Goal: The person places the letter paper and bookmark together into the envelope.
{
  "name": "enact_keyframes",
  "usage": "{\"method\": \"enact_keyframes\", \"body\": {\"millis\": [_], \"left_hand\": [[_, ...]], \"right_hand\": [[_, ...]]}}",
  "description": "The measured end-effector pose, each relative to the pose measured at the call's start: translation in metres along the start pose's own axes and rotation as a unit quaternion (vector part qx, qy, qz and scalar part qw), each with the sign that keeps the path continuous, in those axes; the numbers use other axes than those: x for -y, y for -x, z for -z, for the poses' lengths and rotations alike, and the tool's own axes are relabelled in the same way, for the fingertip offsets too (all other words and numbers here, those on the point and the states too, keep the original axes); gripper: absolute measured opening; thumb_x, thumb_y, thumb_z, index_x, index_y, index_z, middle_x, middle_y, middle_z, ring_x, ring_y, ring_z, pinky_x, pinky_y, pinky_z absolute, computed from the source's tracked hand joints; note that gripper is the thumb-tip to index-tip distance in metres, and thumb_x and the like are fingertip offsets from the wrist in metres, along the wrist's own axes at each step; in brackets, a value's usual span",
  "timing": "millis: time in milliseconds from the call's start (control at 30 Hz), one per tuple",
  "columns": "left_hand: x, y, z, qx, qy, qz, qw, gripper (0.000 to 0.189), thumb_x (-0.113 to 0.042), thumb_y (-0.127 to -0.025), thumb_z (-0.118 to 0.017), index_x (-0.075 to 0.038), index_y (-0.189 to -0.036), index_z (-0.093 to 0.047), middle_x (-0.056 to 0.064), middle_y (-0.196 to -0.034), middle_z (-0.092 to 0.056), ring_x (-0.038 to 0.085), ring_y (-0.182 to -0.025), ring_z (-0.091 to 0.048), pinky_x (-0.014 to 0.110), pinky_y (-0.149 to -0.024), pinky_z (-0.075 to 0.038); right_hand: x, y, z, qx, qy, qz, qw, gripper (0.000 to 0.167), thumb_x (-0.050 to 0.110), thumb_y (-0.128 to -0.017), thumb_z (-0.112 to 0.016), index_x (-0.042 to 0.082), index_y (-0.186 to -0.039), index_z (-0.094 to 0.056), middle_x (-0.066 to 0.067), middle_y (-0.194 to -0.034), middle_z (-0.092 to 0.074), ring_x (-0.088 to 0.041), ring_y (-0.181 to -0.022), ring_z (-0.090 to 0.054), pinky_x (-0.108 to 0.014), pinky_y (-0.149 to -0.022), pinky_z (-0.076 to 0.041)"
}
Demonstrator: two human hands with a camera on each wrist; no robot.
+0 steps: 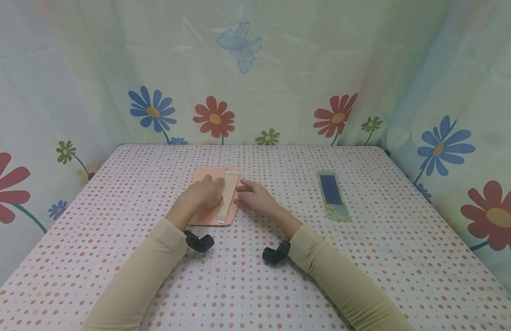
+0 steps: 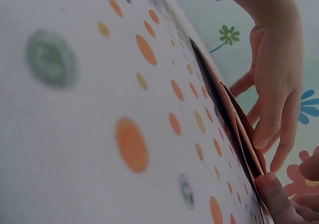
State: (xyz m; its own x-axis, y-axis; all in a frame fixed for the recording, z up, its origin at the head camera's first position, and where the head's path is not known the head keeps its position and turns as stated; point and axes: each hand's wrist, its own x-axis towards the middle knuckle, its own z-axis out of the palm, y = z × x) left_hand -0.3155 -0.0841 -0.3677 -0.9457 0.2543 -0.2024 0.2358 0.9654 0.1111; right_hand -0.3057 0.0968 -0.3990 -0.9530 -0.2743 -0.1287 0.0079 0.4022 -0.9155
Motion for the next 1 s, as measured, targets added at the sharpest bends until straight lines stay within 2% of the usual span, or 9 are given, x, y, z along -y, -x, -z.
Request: {"method": "enact_keyframes", "body": {"millis": [267,667,800,1000], "left_hand": [[-0.002,0.001,0.0,-0.003,-0.006,0.003,1.0,0.057,-0.031,-0.096,-0.044,-0.019,-0.149,-0.03,0.019,-0.146,-0.035,0.038,-0.118,-0.053,0.054,-0.095,-0.045],[-0.002,0.002,0.0,-0.003,-0.006,-0.007,0.9999,0.056,-0.03,-0.096,-0.044,-0.018,-0.149,-0.03,0.021,-0.146,-0.035,0.041,-0.12,-0.051,0.055,-0.093,-0.046],[-0.002,0.002,0.0,-0.004,-0.001,-0.011,0.9999,0.056,-0.03,-0.096,-0.046,-0.018,-0.149,-0.03,0.021,-0.145,-0.036,0.042,-0.119,-0.051,0.055,-0.092,-0.046],[-0.003,0.002,0.001,-0.005,0.001,-0.005,1.0,0.057,-0.03,-0.096,-0.046,-0.018,-0.149,-0.03,0.021,-0.146,-0.035,0.042,-0.119,-0.051,0.054,-0.092,-0.046]], "right_hand": [[0.001,-0.005,-0.004,0.013,-0.046,-0.003,0.9989,0.063,0.017,-0.096,-0.049,0.014,-0.152,-0.021,-0.011,-0.148,-0.04,-0.022,-0.114,-0.061,-0.025,-0.088,-0.052],[0.004,-0.011,-0.006,0.018,-0.054,-0.032,0.9978,0.064,0.022,-0.099,-0.046,0.023,-0.154,-0.014,-0.008,-0.147,-0.043,-0.016,-0.105,-0.064,-0.025,-0.086,-0.053],[0.007,-0.016,-0.004,0.001,-0.061,-0.061,0.9963,0.063,0.026,-0.099,-0.046,0.023,-0.154,-0.015,-0.009,-0.142,-0.047,-0.015,-0.101,-0.066,-0.025,-0.083,-0.054],[0.014,-0.027,-0.002,-0.034,-0.079,-0.075,0.9935,0.061,0.028,-0.099,-0.044,0.02,-0.153,-0.017,-0.012,-0.135,-0.053,-0.016,-0.098,-0.066,-0.024,-0.08,-0.055]]}}
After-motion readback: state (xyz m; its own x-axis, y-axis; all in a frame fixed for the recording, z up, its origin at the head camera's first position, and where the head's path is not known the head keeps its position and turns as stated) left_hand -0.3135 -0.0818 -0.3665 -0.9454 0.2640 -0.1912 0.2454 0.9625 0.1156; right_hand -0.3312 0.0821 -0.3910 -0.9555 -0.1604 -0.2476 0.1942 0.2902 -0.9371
